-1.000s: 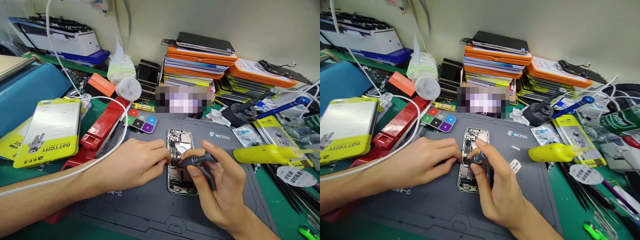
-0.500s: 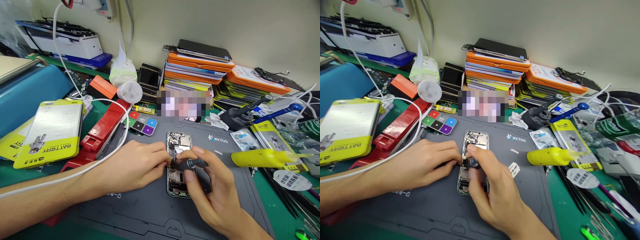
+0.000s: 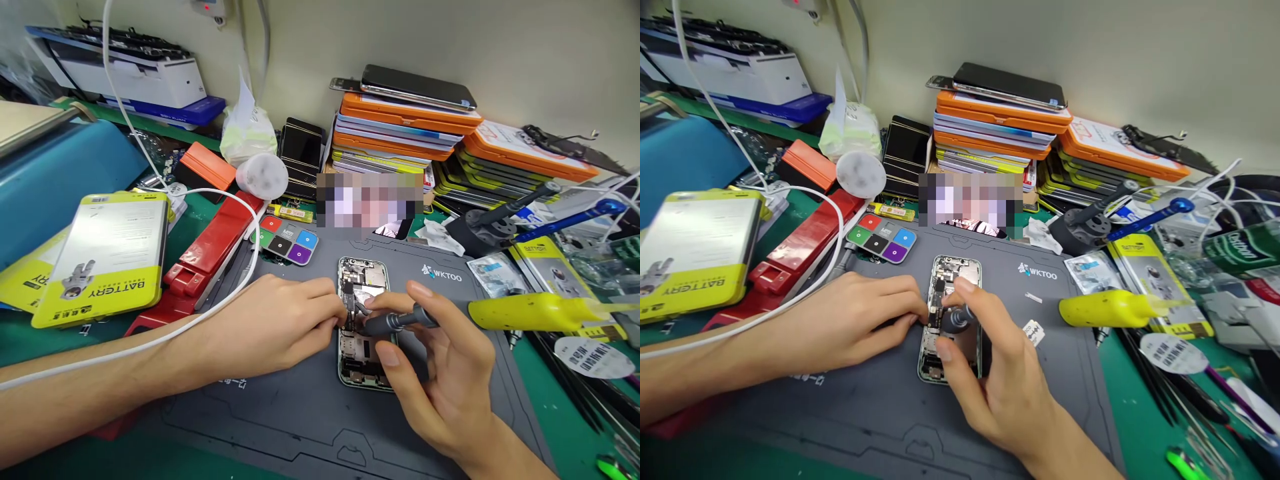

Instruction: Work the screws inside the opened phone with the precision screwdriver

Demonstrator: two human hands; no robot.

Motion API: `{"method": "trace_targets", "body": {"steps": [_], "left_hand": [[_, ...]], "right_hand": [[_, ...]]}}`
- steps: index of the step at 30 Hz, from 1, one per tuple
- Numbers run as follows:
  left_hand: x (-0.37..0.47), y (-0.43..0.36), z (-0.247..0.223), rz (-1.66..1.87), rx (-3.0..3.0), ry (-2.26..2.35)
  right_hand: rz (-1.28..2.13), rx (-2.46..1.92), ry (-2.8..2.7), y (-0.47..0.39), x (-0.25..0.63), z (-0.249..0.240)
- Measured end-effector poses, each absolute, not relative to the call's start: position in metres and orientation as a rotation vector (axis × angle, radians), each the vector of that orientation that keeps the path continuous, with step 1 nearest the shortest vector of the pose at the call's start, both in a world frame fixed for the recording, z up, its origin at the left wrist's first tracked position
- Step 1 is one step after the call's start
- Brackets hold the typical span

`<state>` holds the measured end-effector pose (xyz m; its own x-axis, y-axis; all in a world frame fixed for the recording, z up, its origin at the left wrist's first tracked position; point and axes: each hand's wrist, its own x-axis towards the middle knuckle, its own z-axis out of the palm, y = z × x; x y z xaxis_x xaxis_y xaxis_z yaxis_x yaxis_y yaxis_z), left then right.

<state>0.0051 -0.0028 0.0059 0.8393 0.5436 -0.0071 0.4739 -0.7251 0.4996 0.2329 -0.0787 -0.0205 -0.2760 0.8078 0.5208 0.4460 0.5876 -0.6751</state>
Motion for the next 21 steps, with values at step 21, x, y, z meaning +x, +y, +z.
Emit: {"method": "trace_targets", "body": {"steps": [21], "left_hand": [[0.002,-0.002,0.008,0.284,2.307,0.641]], "right_hand": [[0.631,-1.043,-1.53,-0.084,0.218,-0.004]]}}
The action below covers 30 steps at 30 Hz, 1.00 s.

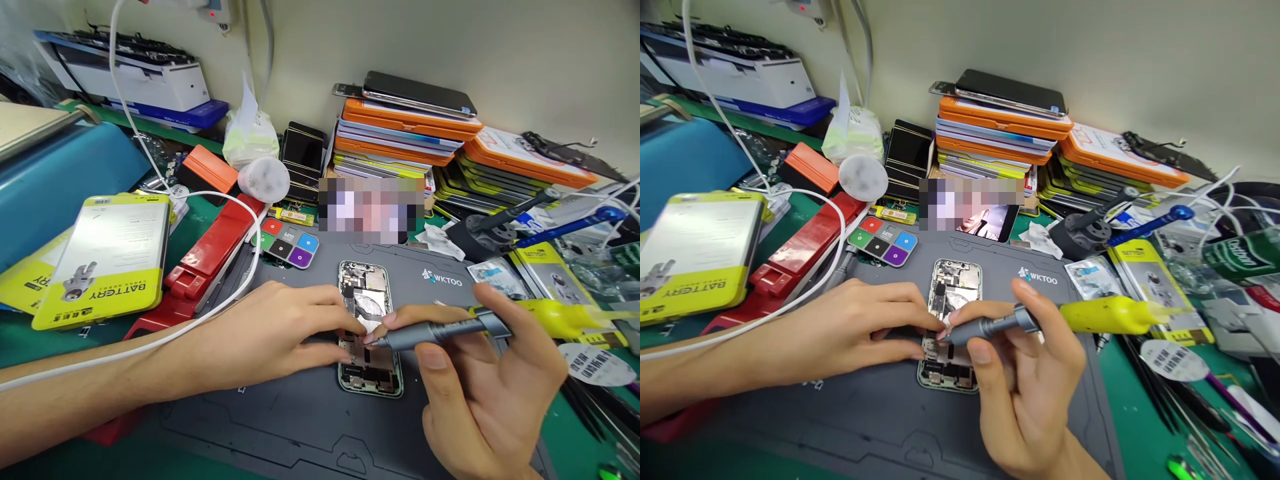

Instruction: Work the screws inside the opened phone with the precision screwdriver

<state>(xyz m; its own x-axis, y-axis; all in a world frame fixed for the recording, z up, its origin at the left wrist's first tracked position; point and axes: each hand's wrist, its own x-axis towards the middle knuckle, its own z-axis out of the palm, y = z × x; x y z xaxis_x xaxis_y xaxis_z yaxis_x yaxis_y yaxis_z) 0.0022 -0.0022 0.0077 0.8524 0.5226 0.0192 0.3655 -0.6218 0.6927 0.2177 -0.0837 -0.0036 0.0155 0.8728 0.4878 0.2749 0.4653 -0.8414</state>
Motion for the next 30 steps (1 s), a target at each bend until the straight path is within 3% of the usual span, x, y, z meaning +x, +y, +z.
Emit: {"method": "trace_targets", "body": {"steps": [11,30], "left_hand": [[0.002,0.0013,0.0079,0.365,2.306,0.521],[0.0023,0.0007,0.0124,0.438,2.317,0.439]], "right_hand": [[0.898,-1.03,-1.275,-0.0796,0.2133,0.0014],[1.056,-1.032,-1.195,-0.076,0.2118,0.0035]]}}
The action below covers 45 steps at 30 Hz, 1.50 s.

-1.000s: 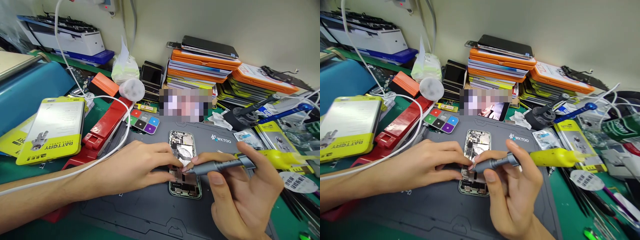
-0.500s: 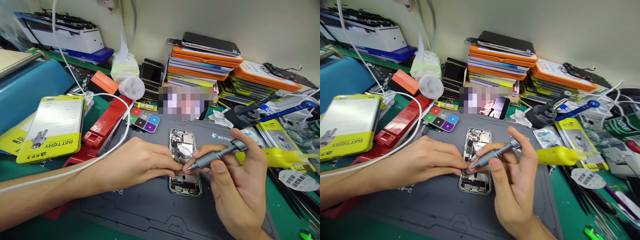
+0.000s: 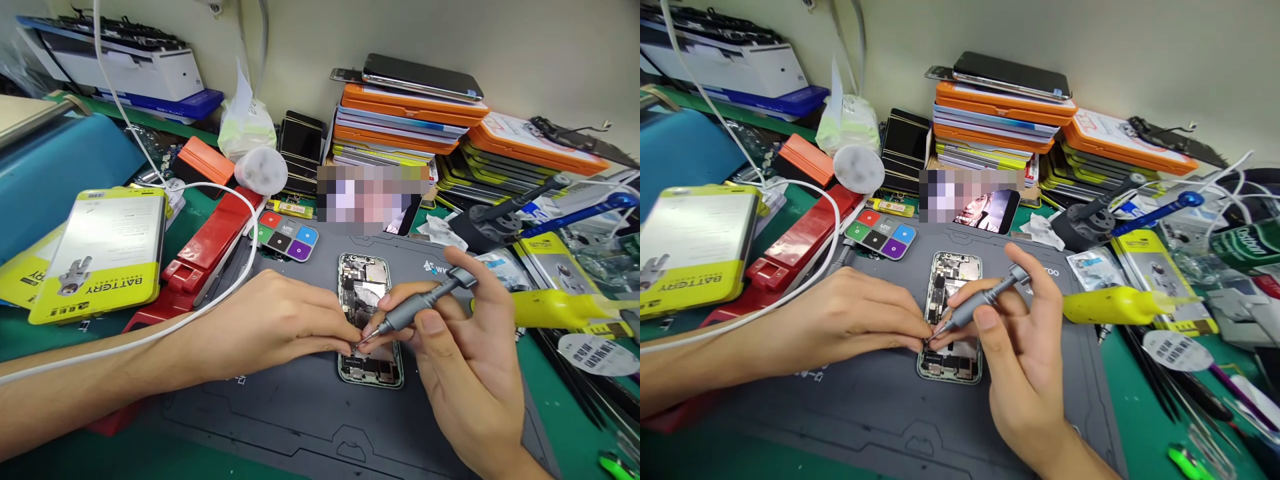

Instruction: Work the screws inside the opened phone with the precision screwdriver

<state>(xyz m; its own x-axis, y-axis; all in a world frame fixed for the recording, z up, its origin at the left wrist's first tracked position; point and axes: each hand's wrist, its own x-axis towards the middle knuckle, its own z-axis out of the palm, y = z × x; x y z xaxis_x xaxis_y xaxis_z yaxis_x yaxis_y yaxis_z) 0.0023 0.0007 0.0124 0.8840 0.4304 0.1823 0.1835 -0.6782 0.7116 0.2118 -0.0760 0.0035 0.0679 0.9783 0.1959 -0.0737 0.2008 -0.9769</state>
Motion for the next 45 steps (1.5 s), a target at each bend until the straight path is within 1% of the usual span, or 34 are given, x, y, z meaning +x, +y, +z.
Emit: {"method": "trace_targets", "body": {"steps": [17,26,33,40,45], "left_hand": [[0.0013,-0.0011,0.0118,0.5,2.376,0.446],[0.0004,0.0009,0.015,0.474,2.371,0.44],[0.0013,0.0005,0.013,0.48,2.372,0.424],[0.0011,0.0026,0.0125,0.488,2.433,0.341],[0.0009,0.0019,0.0133,0.488,2.391,0.393]], "right_hand": [[0.931,-1.087,-1.232,-0.0767,0.2111,0.0012],[0.99,-1.094,-1.185,-0.077,0.2075,0.0052],[0.969,-1.094,-1.223,-0.0735,0.2083,0.0028],[1.056,-1.06,-1.199,-0.0757,0.2099,0.0043],[1.072,-1.055,-1.174,-0.0747,0.2116,0.0041]]}}
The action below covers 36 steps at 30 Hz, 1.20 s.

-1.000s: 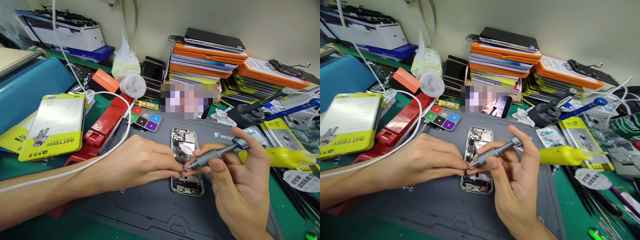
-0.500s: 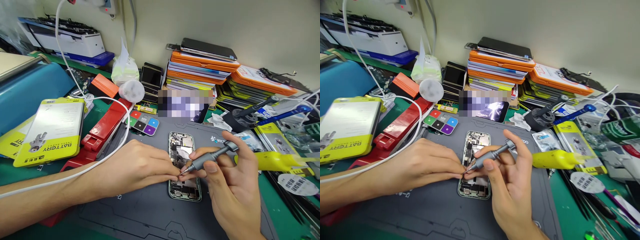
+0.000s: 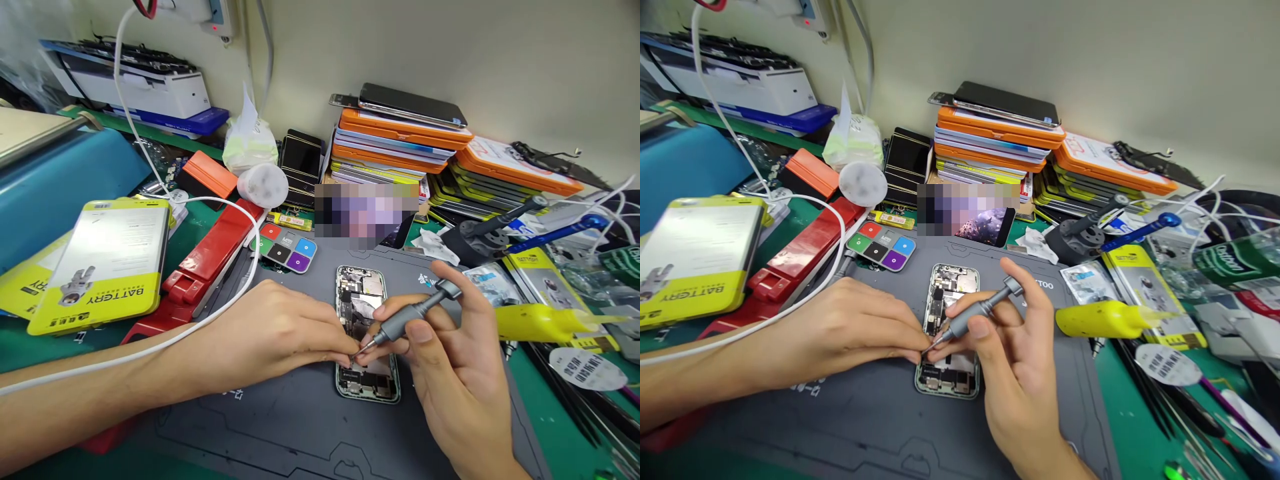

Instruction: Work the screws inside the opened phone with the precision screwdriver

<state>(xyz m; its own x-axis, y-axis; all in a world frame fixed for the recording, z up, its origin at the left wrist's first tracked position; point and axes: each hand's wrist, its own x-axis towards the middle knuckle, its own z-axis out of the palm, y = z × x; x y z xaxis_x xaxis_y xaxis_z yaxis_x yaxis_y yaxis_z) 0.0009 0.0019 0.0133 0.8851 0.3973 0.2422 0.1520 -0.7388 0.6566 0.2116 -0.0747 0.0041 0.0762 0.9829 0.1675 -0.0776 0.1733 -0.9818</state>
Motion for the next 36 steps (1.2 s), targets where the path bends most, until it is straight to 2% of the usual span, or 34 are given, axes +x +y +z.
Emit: {"method": "trace_targets", "body": {"steps": [7,12,36], "left_hand": [[0.001,0.0,0.008,0.492,2.377,0.688],[0.004,-0.003,0.013,0.397,2.3,0.933],[0.007,-0.003,0.007,0.37,2.431,0.854]], "right_hand": [[0.567,-1.092,-1.443,-0.075,0.22,-0.003],[0.422,-1.077,-1.65,-0.071,0.221,-0.007],[0.428,-1.018,-1.742,-0.071,0.224,-0.01]]}}
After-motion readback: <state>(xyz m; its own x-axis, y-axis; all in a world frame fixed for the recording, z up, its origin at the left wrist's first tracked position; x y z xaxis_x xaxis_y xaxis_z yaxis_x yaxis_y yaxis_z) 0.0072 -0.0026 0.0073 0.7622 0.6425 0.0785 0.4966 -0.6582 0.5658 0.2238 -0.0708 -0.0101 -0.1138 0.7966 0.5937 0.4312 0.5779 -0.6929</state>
